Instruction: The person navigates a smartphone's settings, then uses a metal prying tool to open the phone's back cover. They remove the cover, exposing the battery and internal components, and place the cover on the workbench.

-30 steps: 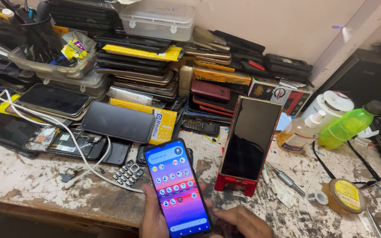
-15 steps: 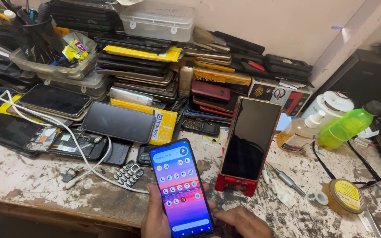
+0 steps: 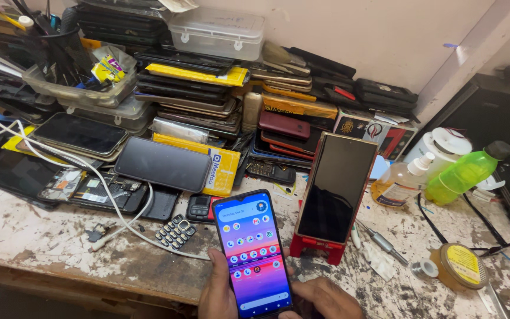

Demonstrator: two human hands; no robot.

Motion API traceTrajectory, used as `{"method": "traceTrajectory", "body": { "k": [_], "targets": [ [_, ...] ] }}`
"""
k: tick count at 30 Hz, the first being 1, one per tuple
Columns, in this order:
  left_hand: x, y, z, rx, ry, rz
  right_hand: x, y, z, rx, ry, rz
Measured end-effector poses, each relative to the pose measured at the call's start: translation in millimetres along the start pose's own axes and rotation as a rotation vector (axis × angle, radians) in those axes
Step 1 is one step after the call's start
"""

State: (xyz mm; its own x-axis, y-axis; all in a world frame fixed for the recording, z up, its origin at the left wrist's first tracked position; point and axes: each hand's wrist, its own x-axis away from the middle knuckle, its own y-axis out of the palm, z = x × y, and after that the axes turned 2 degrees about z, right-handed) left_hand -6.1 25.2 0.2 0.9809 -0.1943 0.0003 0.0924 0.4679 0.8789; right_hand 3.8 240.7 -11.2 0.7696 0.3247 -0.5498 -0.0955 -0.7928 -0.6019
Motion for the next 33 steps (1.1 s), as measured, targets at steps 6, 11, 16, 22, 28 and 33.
{"method": "traceTrajectory", "body": {
  "k": [6, 11, 16, 22, 28, 33],
  "targets": [
    [2.3, 13.3, -0.3, -0.030, 0.035, -0.036, 0.8, -1.4, 6.9, 0.033, -0.010, 0.010],
    [1.9, 14.7, 0.7, 0.021, -0.018, -0.013, 6.9, -2.8, 13.7, -0.020, -0.050, 0.010],
    [-4.7, 11.5, -10.6, -0.006, 0.003, 0.333, 23.1, 3.2, 22.6, -0.194, 0.068, -0.022],
    [6.5, 14.8, -13.5, 0.089, -0.011, 0.228, 45.2, 8.7, 27.8, -0.600, 0.445, 0.031],
    [28.1, -19.4, -19.7, 0.221, -0.162, -0.075, 43.7, -55.4, 28.6, -0.804, 0.708, 0.247],
    [47.9, -56.1, -26.3, 0.221, -0.504, -0.126, 34.2, -111.4, 10.1, -0.690, 0.776, -0.054]
  ]
}}
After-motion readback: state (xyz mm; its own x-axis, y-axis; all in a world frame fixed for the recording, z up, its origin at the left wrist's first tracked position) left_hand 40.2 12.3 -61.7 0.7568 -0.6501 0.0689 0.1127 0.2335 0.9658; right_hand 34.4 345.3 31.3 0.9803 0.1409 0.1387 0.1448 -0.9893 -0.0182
